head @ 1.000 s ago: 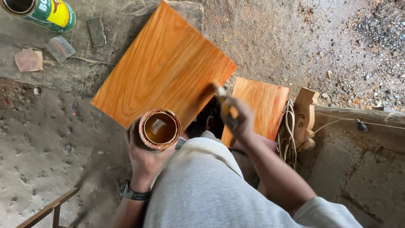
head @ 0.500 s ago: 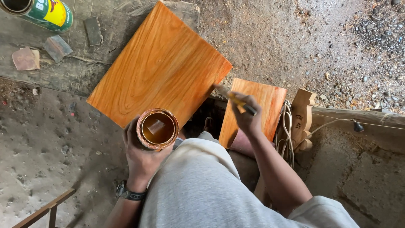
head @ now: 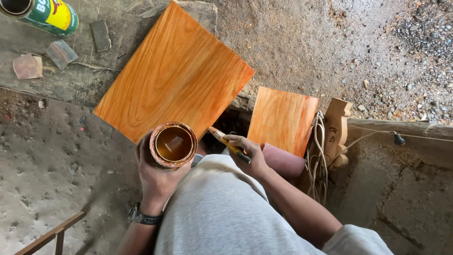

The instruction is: The person applies a dark wood stain to a rectangular wooden board using a paintbrush. They repeatedly dip the brush into a can of stain and spread it evenly across the surface of the board.

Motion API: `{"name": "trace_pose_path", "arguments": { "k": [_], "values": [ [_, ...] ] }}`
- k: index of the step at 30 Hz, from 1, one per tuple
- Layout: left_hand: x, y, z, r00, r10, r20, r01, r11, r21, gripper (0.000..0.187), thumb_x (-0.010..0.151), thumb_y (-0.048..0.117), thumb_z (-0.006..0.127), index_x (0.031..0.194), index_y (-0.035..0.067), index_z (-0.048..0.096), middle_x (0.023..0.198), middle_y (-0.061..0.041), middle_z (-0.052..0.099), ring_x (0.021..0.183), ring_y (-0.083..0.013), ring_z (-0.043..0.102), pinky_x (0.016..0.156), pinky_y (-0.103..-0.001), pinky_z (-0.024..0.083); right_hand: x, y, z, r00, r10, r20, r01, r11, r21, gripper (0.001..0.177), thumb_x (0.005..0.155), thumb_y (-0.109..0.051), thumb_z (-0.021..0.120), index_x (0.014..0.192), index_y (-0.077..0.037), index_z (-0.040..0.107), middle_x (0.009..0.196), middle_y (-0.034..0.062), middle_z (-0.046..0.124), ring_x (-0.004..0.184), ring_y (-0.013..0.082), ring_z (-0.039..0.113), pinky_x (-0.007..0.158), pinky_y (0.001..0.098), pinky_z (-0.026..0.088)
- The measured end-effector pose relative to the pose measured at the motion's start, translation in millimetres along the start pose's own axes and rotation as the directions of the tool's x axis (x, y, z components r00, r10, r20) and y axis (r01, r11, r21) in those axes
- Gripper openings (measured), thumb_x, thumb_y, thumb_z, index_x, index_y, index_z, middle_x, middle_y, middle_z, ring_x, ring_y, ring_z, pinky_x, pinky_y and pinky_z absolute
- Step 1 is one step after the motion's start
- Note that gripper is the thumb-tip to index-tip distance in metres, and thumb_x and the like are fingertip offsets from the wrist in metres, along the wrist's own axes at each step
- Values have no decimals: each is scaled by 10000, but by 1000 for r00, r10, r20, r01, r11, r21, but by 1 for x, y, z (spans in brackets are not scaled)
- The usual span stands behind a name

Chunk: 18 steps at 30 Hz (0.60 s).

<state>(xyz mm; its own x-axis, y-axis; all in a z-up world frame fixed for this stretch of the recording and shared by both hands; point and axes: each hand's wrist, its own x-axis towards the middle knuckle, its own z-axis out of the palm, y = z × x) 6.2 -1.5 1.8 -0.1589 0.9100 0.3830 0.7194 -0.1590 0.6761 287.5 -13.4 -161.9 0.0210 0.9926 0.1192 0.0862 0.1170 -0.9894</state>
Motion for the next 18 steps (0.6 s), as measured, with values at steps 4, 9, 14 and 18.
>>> {"name": "trace_pose_path", "arguments": {
  "k": [4,9,14,18],
  "values": [
    [-4,1,0,1000,-5,14,6,1000,-4,1014,580,241,1138,1482,-34,767,1353,-231,776,1276,-436,766,1116,-595,671,30,14,-20,998,36,-50,-36,999,0,198,968,13,951,1145,-46,883,1266,189,955,1121,339,925,968,460,718],
    [-7,2,-2,999,27,22,-28,999,34,1002,601,234,1144,1487,-41,766,1362,-228,780,1288,-419,759,1116,-574,667,109,6,-66,975,-43,-218,26,996,-83,158,1028,75,918,1143,-3,842,1256,245,933,1129,354,909,989,464,710],
    [-10,1,-3,1000,2,14,-2,1000,6,1045,591,204,1156,1515,-51,740,1379,-238,760,1331,-445,751,1151,-598,652,132,27,-83,937,-118,-328,82,989,-120,173,1076,143,898,1153,71,760,1308,298,911,1208,407,895,1046,481,690],
    [-10,5,-6,1000,-23,19,23,1000,-4,1056,561,207,1143,1507,-35,741,1381,-233,760,1330,-441,747,1177,-605,645,104,44,-67,949,-180,-260,140,976,-164,194,1062,146,889,1131,0,781,1320,267,914,1207,462,893,946,524,715]
  ]
}}
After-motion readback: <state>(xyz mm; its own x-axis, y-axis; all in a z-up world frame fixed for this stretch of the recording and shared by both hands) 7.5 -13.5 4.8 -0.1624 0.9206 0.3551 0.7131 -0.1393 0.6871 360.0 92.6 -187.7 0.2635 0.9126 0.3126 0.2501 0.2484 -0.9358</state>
